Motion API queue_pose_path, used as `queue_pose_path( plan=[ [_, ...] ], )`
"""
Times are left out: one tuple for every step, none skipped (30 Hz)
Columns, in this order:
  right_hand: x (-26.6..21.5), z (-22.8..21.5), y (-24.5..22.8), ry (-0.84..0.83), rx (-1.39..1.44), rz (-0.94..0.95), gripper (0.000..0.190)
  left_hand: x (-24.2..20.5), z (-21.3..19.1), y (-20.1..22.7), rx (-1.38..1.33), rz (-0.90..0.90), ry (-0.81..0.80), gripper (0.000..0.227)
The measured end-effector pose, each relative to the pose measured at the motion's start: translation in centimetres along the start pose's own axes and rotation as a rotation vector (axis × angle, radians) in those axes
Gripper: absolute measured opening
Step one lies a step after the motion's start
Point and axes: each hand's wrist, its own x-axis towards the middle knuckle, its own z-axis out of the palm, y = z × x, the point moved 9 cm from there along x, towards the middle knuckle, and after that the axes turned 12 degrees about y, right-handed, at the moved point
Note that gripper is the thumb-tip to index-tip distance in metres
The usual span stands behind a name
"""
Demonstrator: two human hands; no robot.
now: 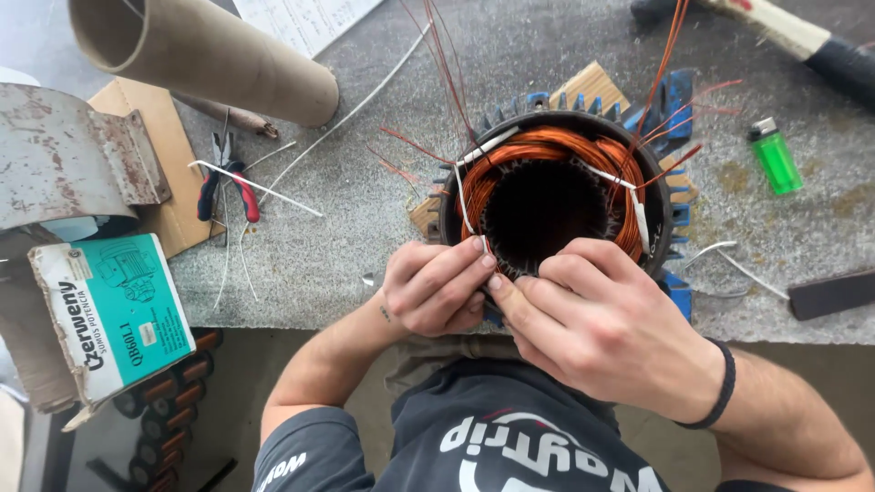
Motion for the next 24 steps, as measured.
queue_pose_path(
  plan=[
    [0.0,0.0,-0.1,-0.015,-0.009,-0.018,0.035,0.2,-0.1,0.0,-0.012,-0.020,-0.008,0.025],
    [0.0,0.1,-0.2,-0.031,-0.018,-0.036,0.036,0.4,-0.2,0.0,-0.024,-0.039,-0.016,0.024],
    [0.0,0.0,-0.1,-0.033,-0.012,-0.028,0.036,0.4,-0.1,-0.1,-0.028,-0.045,-0.022,0.024],
    [-0.1,0.1,-0.1,-0.049,-0.028,-0.039,0.039,0.4,-0.1,-0.1,-0.028,-0.050,-0.031,0.023],
    [-0.2,0.2,-0.1,-0.065,-0.040,-0.048,0.042,0.4,-0.2,0.0,-0.027,-0.057,-0.043,0.022],
    [-0.4,0.2,-0.2,-0.067,-0.031,-0.040,0.042,0.4,-0.1,0.2,-0.031,-0.065,-0.052,0.022],
    [-0.4,0.2,-0.2,-0.070,-0.063,-0.063,0.043,0.4,0.0,0.1,-0.008,-0.076,-0.057,0.022],
    [-0.5,0.2,-0.3,-0.073,-0.095,-0.086,0.045,0.5,0.0,0.1,0.014,-0.087,-0.061,0.022],
    [-0.6,0.3,-0.3,-0.073,-0.088,-0.083,0.045,0.3,0.2,0.1,0.015,-0.091,-0.067,0.022],
    [-0.7,0.2,-0.3,-0.065,-0.083,-0.092,0.045,0.2,0.2,0.1,0.012,-0.102,-0.050,0.022],
    [-0.9,0.2,-0.3,-0.057,-0.077,-0.100,0.045,0.0,0.1,0.1,0.009,-0.113,-0.036,0.022],
    [-0.9,0.1,-0.2,-0.058,-0.068,-0.097,0.045,-0.4,0.6,0.1,0.010,-0.120,-0.043,0.022],
    [-1.0,0.2,-0.3,-0.058,-0.088,-0.109,0.045,-0.8,0.4,0.2,0.022,-0.120,-0.006,0.021],
    [-1.0,0.2,-0.3,-0.058,-0.108,-0.122,0.044,-1.1,0.3,0.3,0.035,-0.119,0.031,0.020],
    [-1.1,0.2,-0.3,-0.053,-0.099,-0.121,0.044,-1.1,0.4,0.5,0.039,-0.120,0.022,0.020],
    [-1.1,0.2,-0.2,-0.054,-0.104,-0.117,0.045,-1.1,0.4,0.4,0.053,-0.142,0.011,0.021],
    [-1.1,0.2,-0.2,-0.056,-0.109,-0.114,0.046,-1.1,0.4,0.4,0.068,-0.163,0.002,0.022],
    [-1.1,0.2,-0.3,-0.051,-0.101,-0.114,0.046,-1.4,0.4,0.5,0.073,-0.164,-0.005,0.022],
    [-1.1,0.3,-0.1,-0.066,-0.089,-0.101,0.047,-1.6,0.4,0.4,0.080,-0.175,0.008,0.022],
    [-1.1,0.4,0.0,-0.081,-0.077,-0.089,0.047,-1.9,0.3,0.3,0.086,-0.186,0.021,0.021],
    [-1.2,0.4,-0.1,-0.081,-0.083,-0.089,0.047,-1.7,0.3,0.4,0.084,-0.181,0.025,0.021],
    [-1.2,0.5,-0.1,-0.098,-0.083,-0.079,0.049,-1.5,0.3,0.3,0.079,-0.192,0.020,0.023],
    [-1.3,0.6,-0.1,-0.120,-0.083,-0.076,0.051,-1.4,0.3,0.3,0.079,-0.206,0.020,0.024],
    [-1.3,0.6,-0.5,-0.123,-0.089,-0.082,0.051,-1.0,0.2,0.1,0.081,-0.205,0.029,0.024]
  ],
)
